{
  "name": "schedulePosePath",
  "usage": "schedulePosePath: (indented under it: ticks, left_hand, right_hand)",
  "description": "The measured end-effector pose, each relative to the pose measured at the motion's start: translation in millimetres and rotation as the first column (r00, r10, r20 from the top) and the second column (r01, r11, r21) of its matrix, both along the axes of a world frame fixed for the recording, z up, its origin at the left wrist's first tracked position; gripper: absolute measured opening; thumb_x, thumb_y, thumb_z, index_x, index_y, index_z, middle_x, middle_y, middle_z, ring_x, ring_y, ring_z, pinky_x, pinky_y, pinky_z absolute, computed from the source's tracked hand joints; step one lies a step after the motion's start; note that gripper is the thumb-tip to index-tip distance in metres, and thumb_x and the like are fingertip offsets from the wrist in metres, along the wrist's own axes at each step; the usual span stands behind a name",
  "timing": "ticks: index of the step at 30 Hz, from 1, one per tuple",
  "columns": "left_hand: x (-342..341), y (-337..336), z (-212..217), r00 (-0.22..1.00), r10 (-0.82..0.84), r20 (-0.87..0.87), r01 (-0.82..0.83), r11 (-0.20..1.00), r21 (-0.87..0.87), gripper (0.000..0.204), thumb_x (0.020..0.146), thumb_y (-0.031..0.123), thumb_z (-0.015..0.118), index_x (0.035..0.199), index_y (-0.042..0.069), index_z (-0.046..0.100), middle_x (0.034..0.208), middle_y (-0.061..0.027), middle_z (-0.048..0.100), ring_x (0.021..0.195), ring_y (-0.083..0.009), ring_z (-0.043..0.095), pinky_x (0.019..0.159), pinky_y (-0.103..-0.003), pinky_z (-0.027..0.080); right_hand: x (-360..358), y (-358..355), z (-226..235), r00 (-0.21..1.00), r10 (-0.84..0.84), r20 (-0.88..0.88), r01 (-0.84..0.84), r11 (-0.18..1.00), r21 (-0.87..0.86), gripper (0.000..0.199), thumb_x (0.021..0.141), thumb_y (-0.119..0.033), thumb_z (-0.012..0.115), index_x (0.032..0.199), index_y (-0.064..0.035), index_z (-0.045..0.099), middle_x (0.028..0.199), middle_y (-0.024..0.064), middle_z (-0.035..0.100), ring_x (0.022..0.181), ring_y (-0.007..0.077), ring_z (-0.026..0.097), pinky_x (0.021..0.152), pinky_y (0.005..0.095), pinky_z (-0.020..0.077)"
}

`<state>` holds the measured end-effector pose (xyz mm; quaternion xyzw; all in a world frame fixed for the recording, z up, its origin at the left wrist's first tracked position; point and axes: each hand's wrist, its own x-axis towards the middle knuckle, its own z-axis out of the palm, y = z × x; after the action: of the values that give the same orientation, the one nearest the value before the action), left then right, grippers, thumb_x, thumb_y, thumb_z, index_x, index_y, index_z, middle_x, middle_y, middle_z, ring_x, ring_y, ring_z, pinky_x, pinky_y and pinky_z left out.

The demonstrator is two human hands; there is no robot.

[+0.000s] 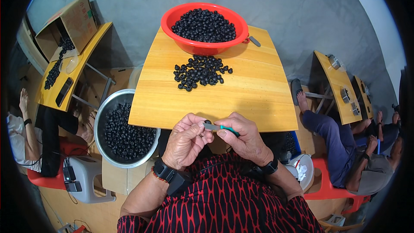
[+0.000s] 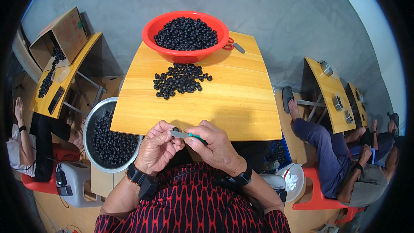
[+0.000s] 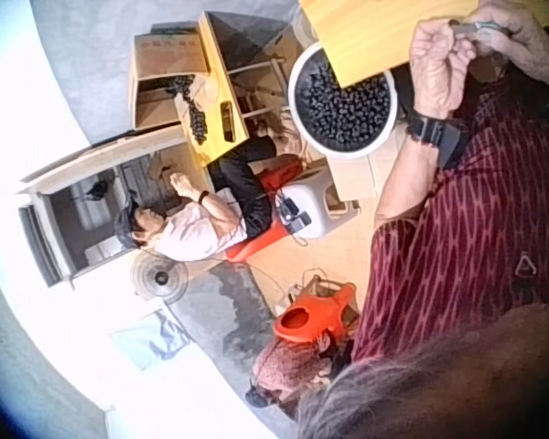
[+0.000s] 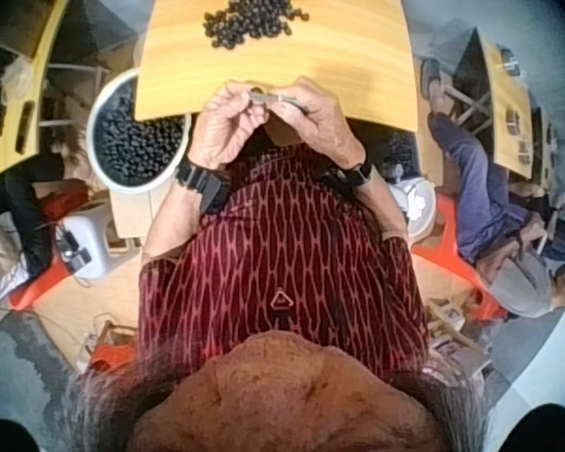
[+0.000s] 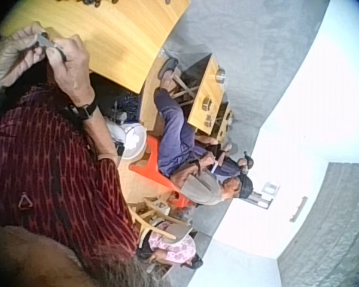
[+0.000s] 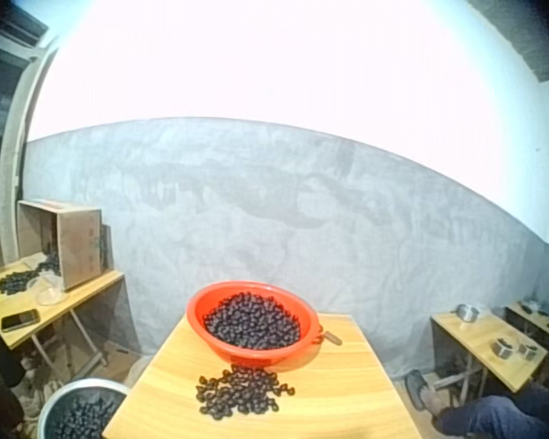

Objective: Sorting and processing small black berries on a table using a small tool.

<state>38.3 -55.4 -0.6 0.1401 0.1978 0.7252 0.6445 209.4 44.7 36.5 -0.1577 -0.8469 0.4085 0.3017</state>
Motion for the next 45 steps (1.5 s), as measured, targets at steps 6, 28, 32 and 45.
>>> schedulePosePath:
  ticks: [6, 28, 32, 45]
  left_hand:
    - [-0.5, -0.3, 0.5, 1.000, 0.000, -0.003, 0.000, 1.000, -0.001, 0.007, 0.097, 0.007, 0.059, 0.102, 0.002, 0.060, 0.087, -0.0093, 0.067, 0.078, -0.0187, 0.065, 0.072, -0.033, 0.051]
    - [5.5, 0.5, 4.1, 0.999, -0.024, -0.049, 0.023, 1.000, -0.019, 0.008, 0.097, 0.007, 0.059, 0.100, 0.000, 0.061, 0.093, -0.0135, 0.069, 0.080, -0.0219, 0.069, 0.074, -0.035, 0.059]
    - [6.3, 0.7, 2.4, 0.996, 0.001, -0.088, -0.001, 1.000, 0.007, 0.008, 0.096, 0.007, 0.062, 0.099, -0.001, 0.060, 0.091, -0.0134, 0.069, 0.078, -0.0204, 0.069, 0.074, -0.033, 0.059]
    - [6.7, -0.3, 2.0, 0.992, 0.006, -0.124, -0.005, 1.000, 0.007, 0.005, 0.095, 0.003, 0.063, 0.098, 0.001, 0.059, 0.094, -0.0135, 0.070, 0.084, -0.0211, 0.071, 0.078, -0.033, 0.060]
  right_hand:
    - [0.0, 0.5, 0.4, 1.000, 0.006, 0.007, -0.006, 1.000, 0.001, 0.021, 0.093, -0.013, 0.066, 0.109, 0.0007, 0.065, 0.081, 0.0103, 0.057, 0.071, 0.0222, 0.056, 0.064, 0.0320, 0.0459]
    - [-3.2, -1.4, 0.6, 0.991, -0.095, -0.094, 0.075, 0.977, -0.197, 0.027, 0.081, -0.002, 0.072, 0.108, -0.0019, 0.067, 0.083, 0.0053, 0.063, 0.072, 0.0130, 0.058, 0.066, 0.0272, 0.0467]
    - [-6.4, -0.5, 3.9, 0.989, -0.009, -0.149, 0.009, 1.000, 0.003, 0.028, 0.076, 0.003, 0.071, 0.103, -0.0041, 0.067, 0.081, 0.0077, 0.062, 0.068, 0.0184, 0.060, 0.062, 0.0285, 0.0478]
    - [-3.6, -5.3, -1.6, 0.979, -0.087, -0.186, 0.109, 0.988, 0.111, 0.021, 0.076, 0.005, 0.071, 0.093, -0.0046, 0.065, 0.075, 0.0056, 0.059, 0.064, 0.0178, 0.060, 0.059, 0.0275, 0.0469]
